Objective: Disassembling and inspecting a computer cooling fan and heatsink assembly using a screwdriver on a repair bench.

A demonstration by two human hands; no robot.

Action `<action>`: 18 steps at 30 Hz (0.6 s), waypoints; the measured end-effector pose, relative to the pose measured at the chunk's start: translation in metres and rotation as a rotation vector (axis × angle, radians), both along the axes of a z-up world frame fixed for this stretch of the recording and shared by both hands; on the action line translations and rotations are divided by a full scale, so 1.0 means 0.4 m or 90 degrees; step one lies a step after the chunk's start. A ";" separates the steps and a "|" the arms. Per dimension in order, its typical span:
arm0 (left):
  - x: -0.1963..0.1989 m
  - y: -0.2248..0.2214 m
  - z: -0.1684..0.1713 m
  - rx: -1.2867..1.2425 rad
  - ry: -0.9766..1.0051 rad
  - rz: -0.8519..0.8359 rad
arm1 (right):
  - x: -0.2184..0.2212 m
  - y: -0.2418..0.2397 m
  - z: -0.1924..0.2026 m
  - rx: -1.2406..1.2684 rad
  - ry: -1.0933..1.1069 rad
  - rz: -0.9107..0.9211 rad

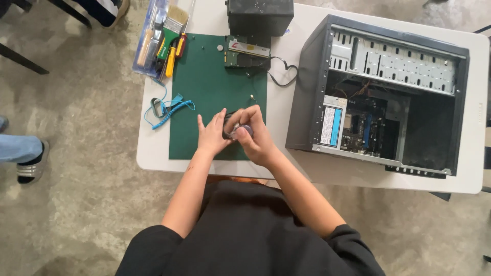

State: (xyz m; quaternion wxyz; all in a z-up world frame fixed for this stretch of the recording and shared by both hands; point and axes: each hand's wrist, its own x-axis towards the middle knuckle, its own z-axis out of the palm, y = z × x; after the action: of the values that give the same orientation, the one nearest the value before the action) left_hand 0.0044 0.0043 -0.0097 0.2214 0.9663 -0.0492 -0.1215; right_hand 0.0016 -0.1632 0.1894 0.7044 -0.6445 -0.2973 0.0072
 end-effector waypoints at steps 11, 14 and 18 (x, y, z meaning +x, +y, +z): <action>0.004 0.031 0.070 0.074 0.053 -0.104 | -0.035 -0.047 0.080 -0.094 0.017 -0.017; 0.016 0.038 0.050 0.057 0.043 -0.114 | -0.008 -0.045 0.026 0.019 0.031 -0.015; 0.018 0.044 0.041 0.051 0.004 -0.124 | 0.004 -0.004 0.024 0.070 0.052 -0.014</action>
State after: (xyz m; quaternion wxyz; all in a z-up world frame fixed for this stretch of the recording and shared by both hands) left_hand 0.0115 0.0220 0.0065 0.1696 0.9647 -0.1372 -0.1475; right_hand 0.0031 -0.1650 0.1991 0.7504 -0.6071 -0.2613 0.0089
